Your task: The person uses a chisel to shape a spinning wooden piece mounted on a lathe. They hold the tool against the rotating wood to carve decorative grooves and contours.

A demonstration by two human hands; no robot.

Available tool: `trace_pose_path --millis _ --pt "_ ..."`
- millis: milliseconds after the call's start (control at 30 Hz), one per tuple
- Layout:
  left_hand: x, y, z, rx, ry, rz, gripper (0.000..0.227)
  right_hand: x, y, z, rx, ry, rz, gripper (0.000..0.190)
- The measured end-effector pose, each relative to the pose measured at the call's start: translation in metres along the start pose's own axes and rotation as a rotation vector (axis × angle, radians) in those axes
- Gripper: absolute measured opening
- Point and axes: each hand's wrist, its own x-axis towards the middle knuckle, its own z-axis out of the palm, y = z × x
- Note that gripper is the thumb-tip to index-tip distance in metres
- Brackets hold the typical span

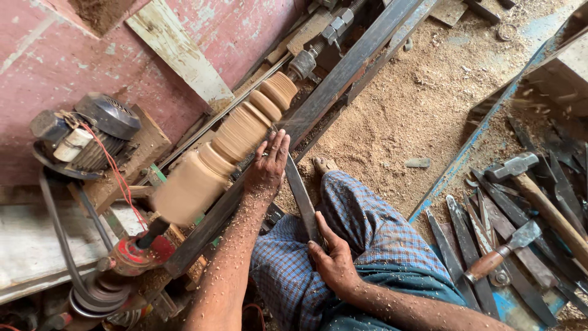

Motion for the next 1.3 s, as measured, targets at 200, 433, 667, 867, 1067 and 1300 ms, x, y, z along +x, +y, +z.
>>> trace_pose_path --millis 200,433,667,867,1067,1300 --pt "-0.001 0.000 0.001 -0.062 -0.048 -0.009 0.085 0.003 0.004 -0.013 -0.071 0.002 -0.042 0.073" --pt "-0.001 -0.001 0.010 -0.072 -0.066 0.008 0.097 0.010 -0.008 -0.028 -0.176 -0.034 -0.243 0.069" --pt "0.000 -0.007 0.019 -0.116 0.013 0.055 0.105 0.008 -0.046 -0.050 -0.247 0.007 0.208 0.074" --pt "-0.005 -0.004 0.017 -0.163 -0.025 0.055 0.098 0.017 -0.054 -0.073 -0.281 -0.087 -0.079 0.069" --pt "-0.025 0.020 0.015 -0.199 0.114 0.142 0.067 0.008 -0.070 -0.124 -0.641 -0.264 -0.662 0.069" --pt "-0.032 0.001 0.025 0.061 0.050 0.173 0.057 0.018 -0.055 -0.120 -0.677 -0.111 -0.107 0.072"
